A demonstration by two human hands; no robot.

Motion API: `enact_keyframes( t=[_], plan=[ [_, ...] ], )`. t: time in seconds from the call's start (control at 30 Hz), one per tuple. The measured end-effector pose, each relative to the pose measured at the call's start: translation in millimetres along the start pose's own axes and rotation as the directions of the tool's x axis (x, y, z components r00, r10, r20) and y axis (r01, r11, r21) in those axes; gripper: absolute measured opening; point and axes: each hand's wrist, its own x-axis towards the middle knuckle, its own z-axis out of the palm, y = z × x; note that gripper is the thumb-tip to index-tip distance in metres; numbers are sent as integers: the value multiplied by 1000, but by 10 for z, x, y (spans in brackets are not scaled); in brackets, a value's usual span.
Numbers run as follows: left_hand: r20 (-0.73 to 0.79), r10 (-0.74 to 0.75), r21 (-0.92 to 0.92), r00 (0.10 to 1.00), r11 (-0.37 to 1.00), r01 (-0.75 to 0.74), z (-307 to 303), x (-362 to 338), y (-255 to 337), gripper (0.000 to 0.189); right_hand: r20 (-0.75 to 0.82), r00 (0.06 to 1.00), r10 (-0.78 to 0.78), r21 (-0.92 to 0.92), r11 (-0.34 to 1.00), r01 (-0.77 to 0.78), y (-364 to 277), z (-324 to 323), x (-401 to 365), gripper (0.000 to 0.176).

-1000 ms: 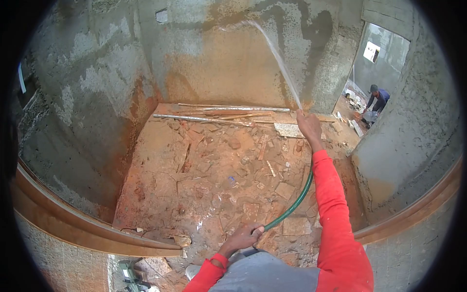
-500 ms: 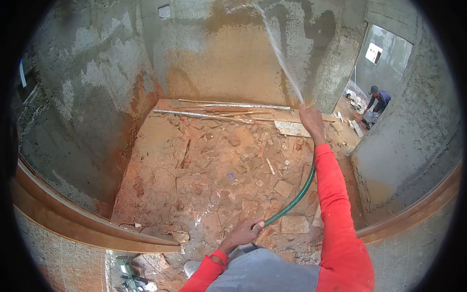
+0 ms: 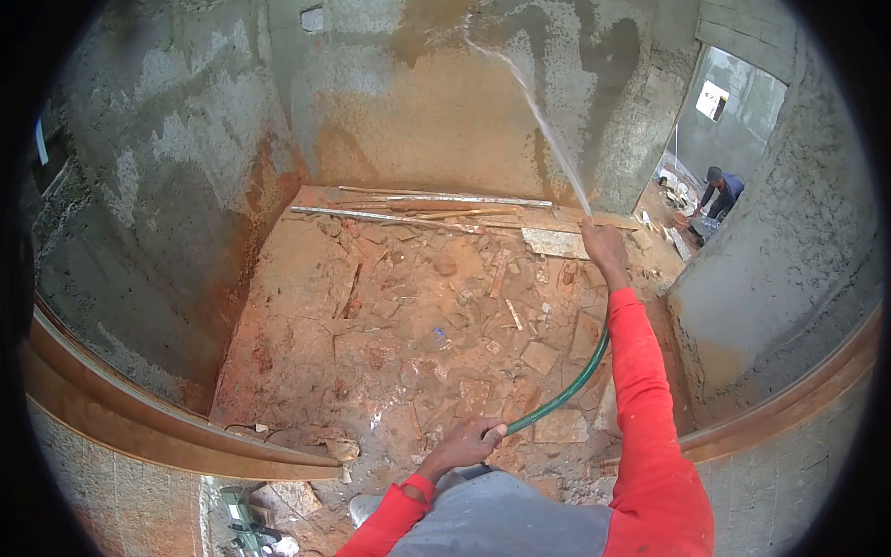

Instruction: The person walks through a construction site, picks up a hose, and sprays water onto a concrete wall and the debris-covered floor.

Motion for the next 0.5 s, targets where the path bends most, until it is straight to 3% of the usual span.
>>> enact_keyframes(
  t=[0.27, 0.5],
  plan=[
    [2, 98, 9, 995, 995, -98, 9, 15, -62, 41, 29, 996, 83, -83, 993, -80, 409, 198, -32, 82],
    [55, 32, 8, 998, 999, -32, -49, 32, -55, 41, 6, 1000, 18, -103, 995, -18, 370, 295, -9, 82]
  ],
)
